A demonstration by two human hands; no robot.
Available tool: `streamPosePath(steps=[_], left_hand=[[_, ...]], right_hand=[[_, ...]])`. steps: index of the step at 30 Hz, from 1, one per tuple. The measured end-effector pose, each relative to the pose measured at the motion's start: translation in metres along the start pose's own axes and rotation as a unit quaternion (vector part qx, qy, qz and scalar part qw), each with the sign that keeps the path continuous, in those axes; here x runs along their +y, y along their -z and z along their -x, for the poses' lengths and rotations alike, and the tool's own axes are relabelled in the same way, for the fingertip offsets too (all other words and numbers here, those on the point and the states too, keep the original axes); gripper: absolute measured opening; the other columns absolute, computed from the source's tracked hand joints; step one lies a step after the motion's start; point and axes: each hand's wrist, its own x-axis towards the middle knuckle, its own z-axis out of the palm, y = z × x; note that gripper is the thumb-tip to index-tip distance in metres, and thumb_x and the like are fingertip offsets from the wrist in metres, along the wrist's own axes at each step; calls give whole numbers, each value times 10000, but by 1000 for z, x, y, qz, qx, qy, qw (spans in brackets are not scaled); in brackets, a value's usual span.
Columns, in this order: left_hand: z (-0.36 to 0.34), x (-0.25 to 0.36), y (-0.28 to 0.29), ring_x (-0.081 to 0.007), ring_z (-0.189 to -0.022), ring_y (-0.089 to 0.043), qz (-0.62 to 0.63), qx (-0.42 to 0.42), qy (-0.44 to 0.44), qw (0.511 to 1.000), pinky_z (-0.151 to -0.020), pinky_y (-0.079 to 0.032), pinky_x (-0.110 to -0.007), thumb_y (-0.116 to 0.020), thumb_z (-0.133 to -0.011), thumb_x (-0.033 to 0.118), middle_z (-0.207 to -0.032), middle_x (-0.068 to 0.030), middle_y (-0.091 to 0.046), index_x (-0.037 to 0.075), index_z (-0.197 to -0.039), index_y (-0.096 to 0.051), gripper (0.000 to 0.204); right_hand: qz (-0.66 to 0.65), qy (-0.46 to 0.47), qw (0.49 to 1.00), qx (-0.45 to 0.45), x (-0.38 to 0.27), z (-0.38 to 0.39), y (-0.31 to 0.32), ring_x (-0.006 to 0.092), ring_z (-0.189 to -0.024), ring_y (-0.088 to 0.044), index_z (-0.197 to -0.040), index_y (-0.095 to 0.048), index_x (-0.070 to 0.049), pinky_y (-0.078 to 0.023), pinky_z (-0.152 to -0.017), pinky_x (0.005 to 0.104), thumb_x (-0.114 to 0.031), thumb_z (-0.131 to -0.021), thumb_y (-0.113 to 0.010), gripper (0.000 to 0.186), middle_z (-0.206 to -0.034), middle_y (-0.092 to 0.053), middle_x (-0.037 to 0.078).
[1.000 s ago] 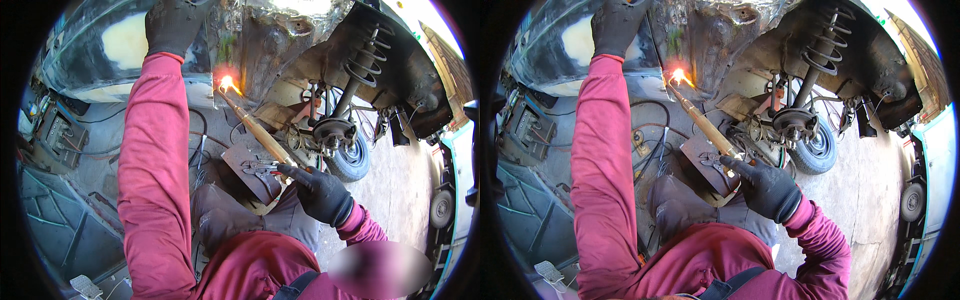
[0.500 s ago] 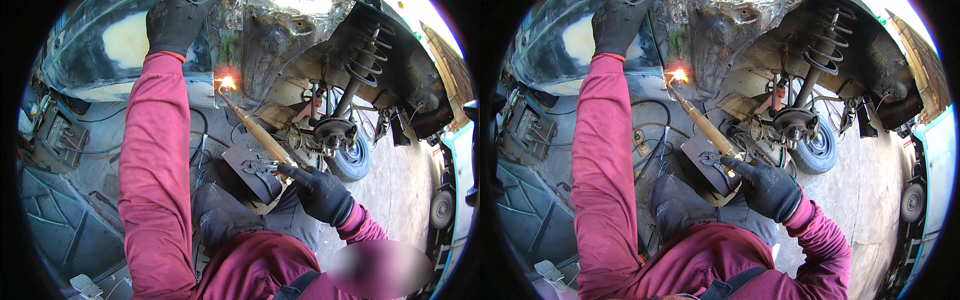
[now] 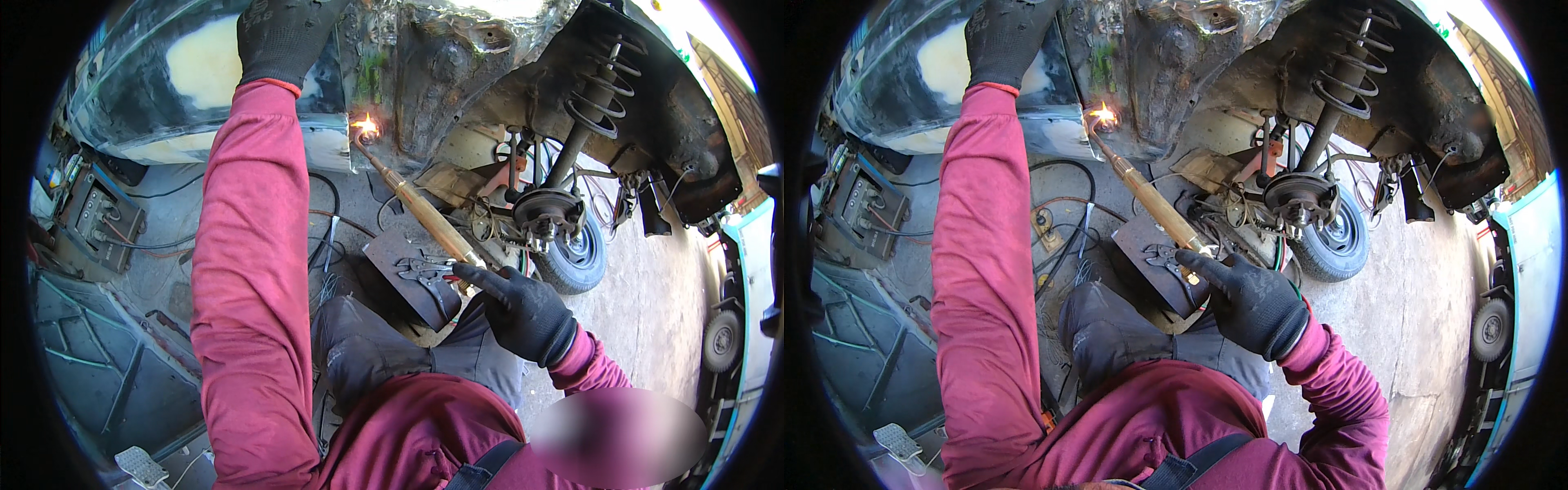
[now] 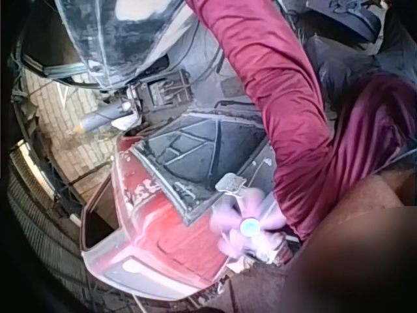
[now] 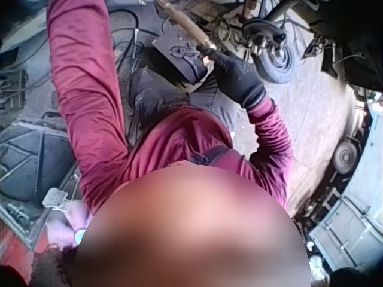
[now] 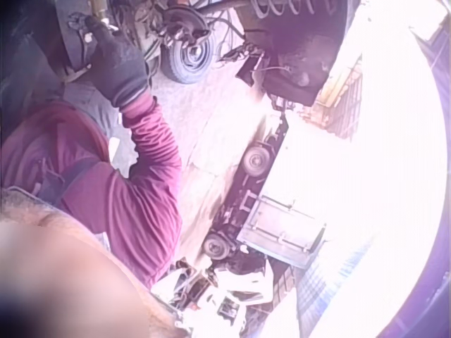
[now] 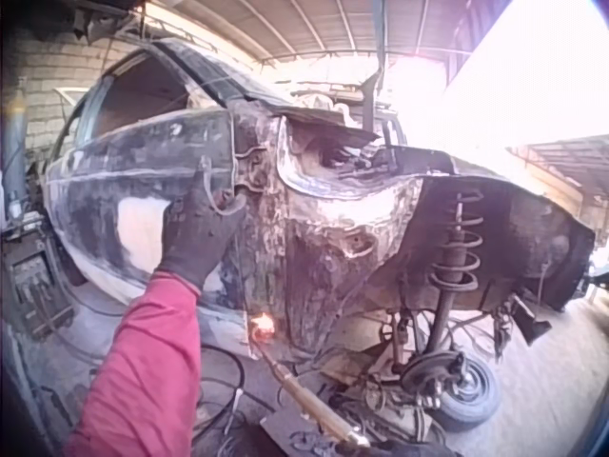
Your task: The person uses a blowtorch to heat a section of the car's front frame near the windshield, then uses a wrench to loosen and remove bolts. The person removes a metal trim piece from the windshield frame and places it aside.
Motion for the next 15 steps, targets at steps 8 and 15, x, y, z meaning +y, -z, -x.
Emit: streamPosePath(steps=[8, 15], left_hand=[[1, 4, 4, -357, -912, -764, -1, -11, 10, 1000, -831, -597, -460, -788, -890, 379, -995, -154, -784, 17, -1565, -458, 834], [2, 6, 4, -352, -929, -768, 28, -3, 8, 1000, -842, -599, -455, -784, -892, 382, -1013, -161, -785, 24, -1567, -457, 831]], right_hand=[[19, 7, 1000, -9, 7, -2, -4, 370, -789, -693, -1527, -567, -251, -573, -727, 463, -33, -910, -626, 657, -940, -655, 183], [21, 1, 1000, -19, 6, -2, -3, 365, -799, -700, -1525, -570, -244, -581, -732, 457, -30, -901, -629, 662, -923, -661, 170]])
